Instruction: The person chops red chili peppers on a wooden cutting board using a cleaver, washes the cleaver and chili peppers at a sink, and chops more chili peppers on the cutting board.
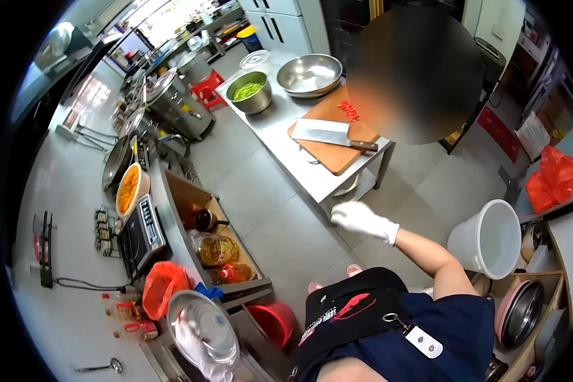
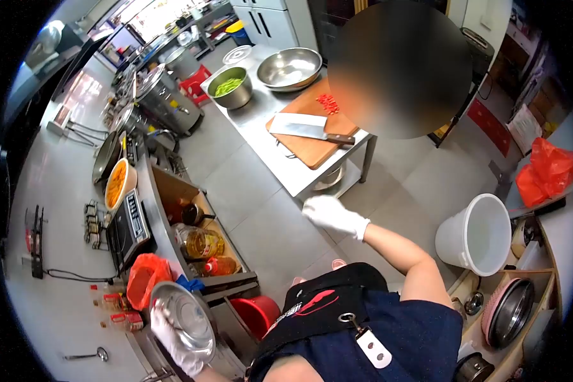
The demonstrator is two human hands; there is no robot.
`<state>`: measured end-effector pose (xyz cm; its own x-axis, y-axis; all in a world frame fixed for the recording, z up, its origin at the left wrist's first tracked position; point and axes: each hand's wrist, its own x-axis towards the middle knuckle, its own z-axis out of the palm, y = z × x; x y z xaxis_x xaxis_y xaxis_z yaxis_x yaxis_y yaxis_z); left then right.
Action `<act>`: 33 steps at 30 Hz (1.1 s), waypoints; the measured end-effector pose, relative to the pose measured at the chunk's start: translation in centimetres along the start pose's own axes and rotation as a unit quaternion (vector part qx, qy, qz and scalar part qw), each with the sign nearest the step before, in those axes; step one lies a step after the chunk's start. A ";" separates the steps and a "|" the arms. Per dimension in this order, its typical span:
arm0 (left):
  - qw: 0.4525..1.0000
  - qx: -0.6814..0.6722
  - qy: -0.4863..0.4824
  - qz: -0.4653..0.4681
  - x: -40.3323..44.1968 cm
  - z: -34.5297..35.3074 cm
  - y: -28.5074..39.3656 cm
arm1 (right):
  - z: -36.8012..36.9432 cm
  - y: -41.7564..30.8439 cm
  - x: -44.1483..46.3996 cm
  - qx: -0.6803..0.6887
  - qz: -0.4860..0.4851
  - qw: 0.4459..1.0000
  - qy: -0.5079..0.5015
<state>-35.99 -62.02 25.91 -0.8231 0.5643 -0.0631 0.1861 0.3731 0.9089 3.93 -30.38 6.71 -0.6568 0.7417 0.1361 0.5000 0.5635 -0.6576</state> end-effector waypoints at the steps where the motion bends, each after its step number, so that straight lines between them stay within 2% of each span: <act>1: 0.999 0.025 -0.018 0.017 2.2 2.9 -1.0 | -0.7 3.1 0.9 -0.053 -0.017 0.993 0.099; 3: 0.993 -0.009 -0.117 0.024 4.5 9.9 0.9 | -3.4 7.1 3.4 -0.089 0.121 0.975 0.164; 4: 0.981 -0.002 -0.181 0.067 6.3 12.7 0.8 | -4.3 8.7 4.4 -0.132 0.120 0.961 0.212; 5: 0.977 0.041 -0.200 0.068 8.1 15.9 0.8 | -4.8 10.3 5.4 -0.176 0.119 0.943 0.258; 6: 0.969 0.017 -0.243 0.039 7.6 19.5 3.8 | -5.3 11.7 6.3 -0.220 0.105 0.931 0.270; 7: 0.958 0.061 -0.268 0.080 8.1 22.7 5.2 | -5.7 13.0 7.0 -0.236 0.116 0.929 0.262; 8: 0.949 0.030 -0.306 0.062 9.6 25.7 4.6 | -5.5 14.6 7.8 -0.258 0.137 0.927 0.234; 11: 0.915 0.065 -0.384 0.103 10.9 34.4 7.4 | -5.4 17.6 9.8 -0.288 0.153 0.930 0.170; 14: 0.889 0.045 -0.452 0.058 13.1 41.5 7.6 | -5.9 17.9 11.0 -0.312 0.151 0.930 0.119; 17: 0.863 0.041 -0.503 0.031 15.1 47.3 7.9 | -7.1 16.7 10.8 -0.235 0.146 0.960 0.051; 19: 0.865 0.085 -0.493 0.045 16.4 50.0 8.3 | -7.8 15.3 10.5 -0.186 0.174 0.966 0.050; 22: 0.867 0.124 -0.479 0.054 18.0 52.9 8.7 | -10.8 13.8 9.8 -0.011 0.263 0.964 0.046; 24: 0.872 0.141 -0.460 0.087 18.6 55.2 8.2 | -12.7 13.9 9.5 0.092 0.318 0.941 0.066; 27: 0.885 0.141 -0.424 0.131 17.8 58.1 6.8 | -16.3 15.5 10.3 0.188 0.391 0.901 -0.002; 29: 0.898 0.121 -0.392 0.161 15.7 60.9 7.0 | -17.7 17.4 10.3 0.212 0.383 0.899 0.007; 30: 0.895 0.154 -0.400 0.125 14.9 62.0 7.5 | -18.2 18.3 10.2 0.211 0.376 0.902 0.001; 31: 0.887 0.188 -0.374 0.195 14.4 63.3 6.9 | -18.8 19.1 10.3 0.208 0.370 0.905 -0.002; 33: 0.882 0.200 -0.339 0.261 13.0 65.7 7.2 | -19.6 20.3 10.1 0.196 0.353 0.915 0.007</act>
<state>-10.12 -3.64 4.58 -0.0856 0.9957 -0.0342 0.7297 0.0860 0.6783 18.50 -4.33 9.27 -0.2400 0.8764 -0.4176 0.5552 -0.2290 -0.7996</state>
